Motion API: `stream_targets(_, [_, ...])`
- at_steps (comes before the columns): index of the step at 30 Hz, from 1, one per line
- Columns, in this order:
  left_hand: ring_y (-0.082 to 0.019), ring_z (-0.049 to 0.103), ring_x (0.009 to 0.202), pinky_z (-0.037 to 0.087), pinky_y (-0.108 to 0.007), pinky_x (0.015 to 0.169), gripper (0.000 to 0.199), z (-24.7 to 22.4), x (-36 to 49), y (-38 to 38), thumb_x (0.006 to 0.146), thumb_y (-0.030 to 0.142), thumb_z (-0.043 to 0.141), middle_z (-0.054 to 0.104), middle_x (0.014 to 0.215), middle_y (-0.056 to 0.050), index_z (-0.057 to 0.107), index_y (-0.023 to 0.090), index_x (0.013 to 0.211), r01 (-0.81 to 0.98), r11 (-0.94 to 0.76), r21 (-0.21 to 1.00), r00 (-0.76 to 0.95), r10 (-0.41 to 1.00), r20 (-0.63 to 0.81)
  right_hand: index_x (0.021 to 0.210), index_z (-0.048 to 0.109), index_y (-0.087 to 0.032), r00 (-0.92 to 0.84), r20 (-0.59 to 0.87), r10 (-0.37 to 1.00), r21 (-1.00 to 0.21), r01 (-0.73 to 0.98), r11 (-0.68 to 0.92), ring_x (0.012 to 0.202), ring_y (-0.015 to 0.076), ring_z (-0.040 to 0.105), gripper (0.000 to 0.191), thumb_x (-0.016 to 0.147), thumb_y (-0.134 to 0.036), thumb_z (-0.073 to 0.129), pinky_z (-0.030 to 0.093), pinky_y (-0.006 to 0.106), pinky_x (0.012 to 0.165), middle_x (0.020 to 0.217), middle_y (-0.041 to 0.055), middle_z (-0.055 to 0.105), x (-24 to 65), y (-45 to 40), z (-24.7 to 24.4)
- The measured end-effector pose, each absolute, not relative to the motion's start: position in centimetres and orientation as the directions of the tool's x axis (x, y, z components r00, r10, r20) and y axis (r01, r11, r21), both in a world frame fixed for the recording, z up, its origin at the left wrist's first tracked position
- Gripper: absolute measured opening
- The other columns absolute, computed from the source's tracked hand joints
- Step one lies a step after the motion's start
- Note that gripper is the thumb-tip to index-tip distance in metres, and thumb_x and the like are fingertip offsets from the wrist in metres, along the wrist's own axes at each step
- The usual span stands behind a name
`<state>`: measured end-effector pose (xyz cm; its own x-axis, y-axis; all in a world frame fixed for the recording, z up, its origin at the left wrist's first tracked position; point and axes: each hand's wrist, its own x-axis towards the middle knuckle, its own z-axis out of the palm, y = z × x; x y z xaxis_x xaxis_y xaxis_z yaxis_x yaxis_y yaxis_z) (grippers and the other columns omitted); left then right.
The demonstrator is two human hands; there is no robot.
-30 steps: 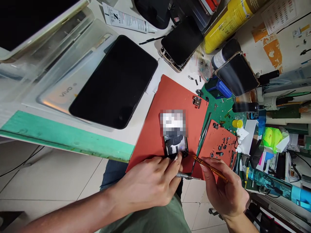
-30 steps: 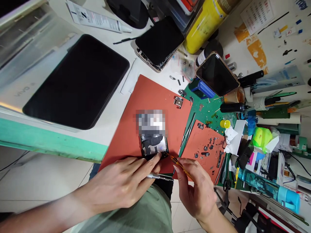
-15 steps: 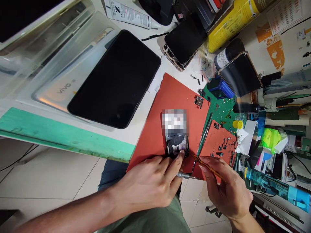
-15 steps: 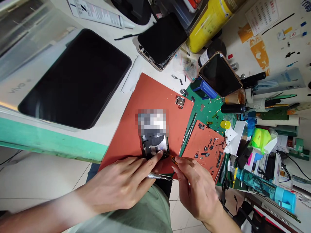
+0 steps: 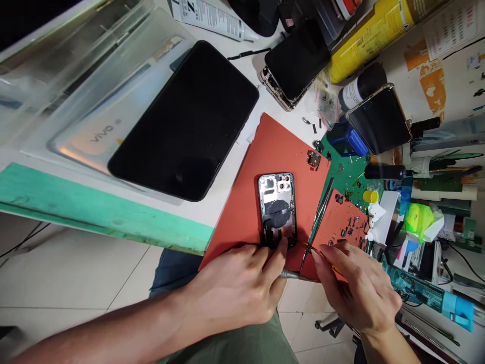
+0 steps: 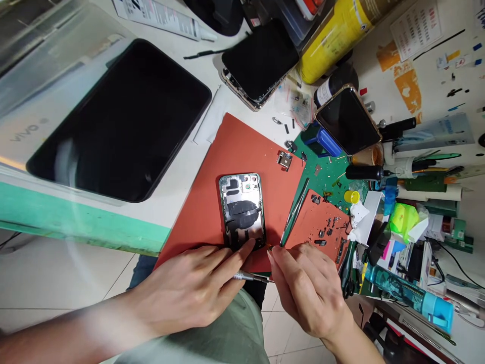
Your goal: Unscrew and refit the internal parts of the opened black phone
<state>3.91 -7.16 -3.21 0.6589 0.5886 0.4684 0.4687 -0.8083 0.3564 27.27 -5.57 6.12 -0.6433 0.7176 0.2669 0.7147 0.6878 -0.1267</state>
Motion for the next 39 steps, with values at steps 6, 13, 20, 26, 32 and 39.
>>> stream_targets(6, [-0.024, 0.074, 0.069, 0.053, -0.036, 0.056, 0.015, -3.3, 3.9, -7.1, 0.093, 0.015, 0.06, 0.084, 0.123, -0.021, 0.072, 0.017, 0.085, 0.458, -0.807, 0.373, 0.658, 0.59, 0.468, 0.127, 0.075, -0.014, -0.64, 0.225, 0.735, -0.155, 0.721, 0.676, 0.069, 0.0192, 0.07, 0.03, 0.098, -0.006, 0.071, 0.064, 0.037, 0.063, 0.079, 0.0026, 0.072, 27.6, -5.4, 6.5])
stream_targets(13, [-0.023, 0.074, 0.07, 0.052, -0.036, 0.058, 0.016, -3.4, 3.8, -7.3, 0.095, 0.016, 0.061, 0.084, 0.118, -0.021, 0.074, 0.016, 0.087, 0.46, -0.813, 0.357, 0.659, 0.582, 0.476, 0.134, 0.071, -0.011, -0.701, 0.162, 0.694, -0.142, 0.68, 0.72, 0.065, 0.0183, 0.068, 0.037, 0.097, -0.005, 0.07, 0.06, 0.034, 0.06, 0.074, 0.0005, 0.069, 27.2, -5.0, 7.0])
stream_targets(20, [-0.024, 0.076, 0.072, 0.05, -0.037, 0.056, 0.016, -3.6, 3.9, -7.3, 0.095, 0.017, 0.061, 0.084, 0.118, -0.021, 0.076, 0.015, 0.088, 0.46, -0.814, 0.356, 0.651, 0.581, 0.487, 0.128, 0.069, -0.012, -0.693, 0.128, 0.709, -0.179, 0.687, 0.704, 0.061, 0.0153, 0.056, 0.032, 0.098, 0.0, 0.067, 0.05, 0.032, 0.056, 0.071, -0.002, 0.061, 26.7, -4.9, 7.0])
stream_targets(26, [-0.023, 0.072, 0.075, 0.048, -0.037, 0.061, 0.011, -3.7, 3.8, -7.4, 0.095, 0.019, 0.065, 0.083, 0.121, -0.021, 0.072, 0.016, 0.088, 0.46, -0.811, 0.362, 0.662, 0.585, 0.469, 0.124, 0.067, -0.012, -0.668, 0.077, 0.74, -0.274, 0.7, 0.66, 0.069, 0.0179, 0.057, 0.029, 0.098, 0.0, 0.064, 0.05, 0.033, 0.059, 0.08, 0.0033, 0.065, 26.8, -4.8, 6.9])
stream_targets(32, [-0.023, 0.071, 0.076, 0.049, -0.038, 0.064, 0.012, -3.8, 3.7, -7.6, 0.097, 0.02, 0.065, 0.082, 0.12, -0.019, 0.076, 0.015, 0.094, 0.455, -0.808, 0.375, 0.664, 0.588, 0.462, 0.12, 0.069, -0.012, -0.684, 0.101, 0.723, -0.184, 0.701, 0.689, 0.066, 0.0169, 0.06, 0.025, 0.098, -0.002, 0.069, 0.054, 0.032, 0.059, 0.075, 0.0004, 0.064, 26.7, -4.8, 7.0])
stream_targets(39, [-0.023, 0.073, 0.073, 0.05, -0.037, 0.06, 0.016, -3.5, 3.9, -7.3, 0.096, 0.018, 0.063, 0.083, 0.124, -0.021, 0.078, 0.014, 0.095, 0.455, -0.814, 0.36, 0.663, 0.58, 0.473, 0.119, 0.07, -0.01, -0.683, 0.071, 0.727, -0.17, 0.71, 0.684, 0.068, 0.0161, 0.064, 0.022, 0.1, 0.0, 0.068, 0.056, 0.032, 0.062, 0.078, 0.0024, 0.07, 26.5, -4.6, 7.4])
